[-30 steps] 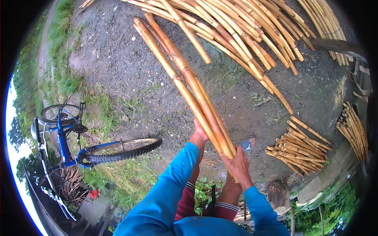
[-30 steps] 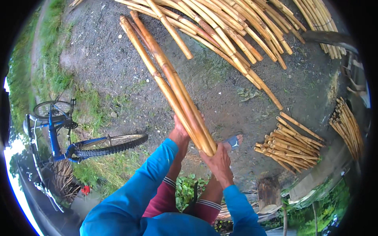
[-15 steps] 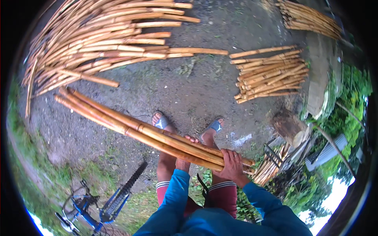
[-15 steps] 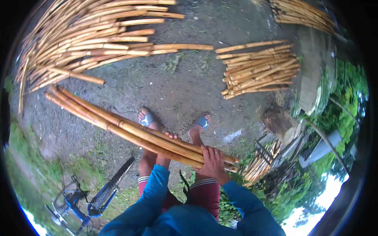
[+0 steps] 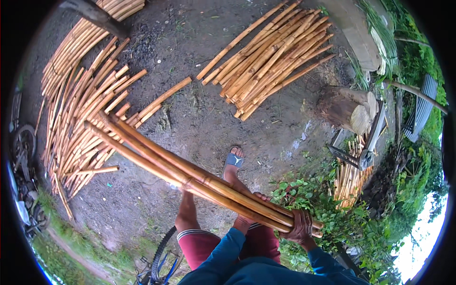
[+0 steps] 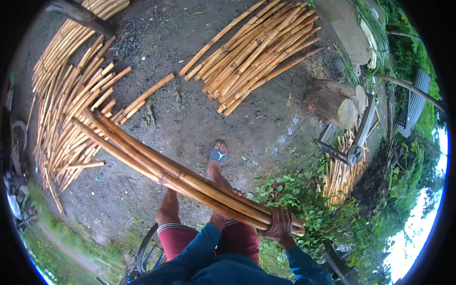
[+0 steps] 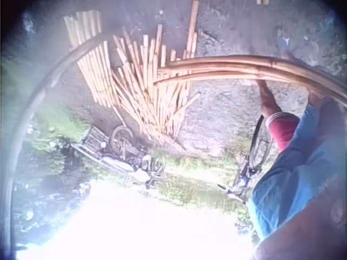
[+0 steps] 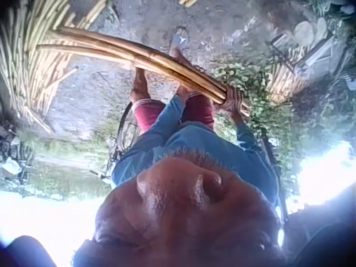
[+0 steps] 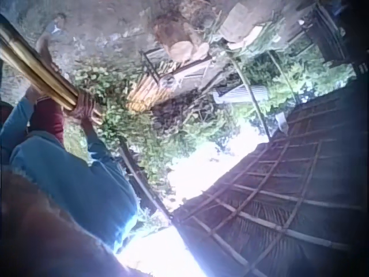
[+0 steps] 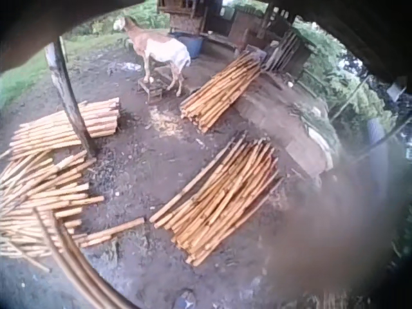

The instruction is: The person picks up several bamboo poles from a scattered pile on the ground and stacks them onto a organized pile.

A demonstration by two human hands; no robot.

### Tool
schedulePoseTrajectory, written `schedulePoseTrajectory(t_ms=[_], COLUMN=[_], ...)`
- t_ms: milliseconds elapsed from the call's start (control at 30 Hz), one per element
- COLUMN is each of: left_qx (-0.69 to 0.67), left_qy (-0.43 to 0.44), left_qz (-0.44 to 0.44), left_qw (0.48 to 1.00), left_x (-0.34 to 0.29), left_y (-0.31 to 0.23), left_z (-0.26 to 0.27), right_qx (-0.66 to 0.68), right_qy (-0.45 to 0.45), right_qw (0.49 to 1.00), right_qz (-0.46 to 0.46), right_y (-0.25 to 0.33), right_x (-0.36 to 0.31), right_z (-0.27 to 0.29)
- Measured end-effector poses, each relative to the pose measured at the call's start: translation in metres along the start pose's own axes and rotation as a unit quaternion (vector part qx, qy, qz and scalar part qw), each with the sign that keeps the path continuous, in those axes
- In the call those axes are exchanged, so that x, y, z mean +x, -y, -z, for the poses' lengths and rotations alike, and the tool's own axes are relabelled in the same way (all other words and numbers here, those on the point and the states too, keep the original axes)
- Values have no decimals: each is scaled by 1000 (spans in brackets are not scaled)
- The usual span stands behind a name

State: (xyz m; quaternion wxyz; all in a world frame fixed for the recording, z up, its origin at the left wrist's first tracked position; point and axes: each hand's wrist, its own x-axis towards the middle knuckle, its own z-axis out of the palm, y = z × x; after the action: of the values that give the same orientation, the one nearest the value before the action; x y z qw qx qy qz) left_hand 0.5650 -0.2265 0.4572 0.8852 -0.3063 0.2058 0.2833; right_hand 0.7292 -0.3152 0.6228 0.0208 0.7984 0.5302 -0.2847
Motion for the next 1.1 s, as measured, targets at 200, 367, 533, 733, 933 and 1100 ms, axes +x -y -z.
schedulePoseTrajectory(t_ms=[200,367,533,733,933,1100], left_qx=[81,145,209,311,407,520], left_qy=[-142,-168,-153,-158,-137,-212], left_qz=[78,193,250,254,288,211], left_qw=[984,956,933,902,856,800], left_x=[66,140,224,340,454,542], left_y=[36,21,1,-50,-120,-163], left_z=[-26,-50,-92,-156,-233,-275], right_qx=[66,140,227,315,384,446], right_qy=[-70,-113,-131,-216,-231,-256], right_qw=[980,951,912,862,810,754], right_qz=[-175,-252,-314,-334,-378,-409], right_y=[-44,-37,-45,-37,-7,15], right_x=[-33,12,80,214,367,485], right_z=[-30,-42,-71,-82,-72,-73])
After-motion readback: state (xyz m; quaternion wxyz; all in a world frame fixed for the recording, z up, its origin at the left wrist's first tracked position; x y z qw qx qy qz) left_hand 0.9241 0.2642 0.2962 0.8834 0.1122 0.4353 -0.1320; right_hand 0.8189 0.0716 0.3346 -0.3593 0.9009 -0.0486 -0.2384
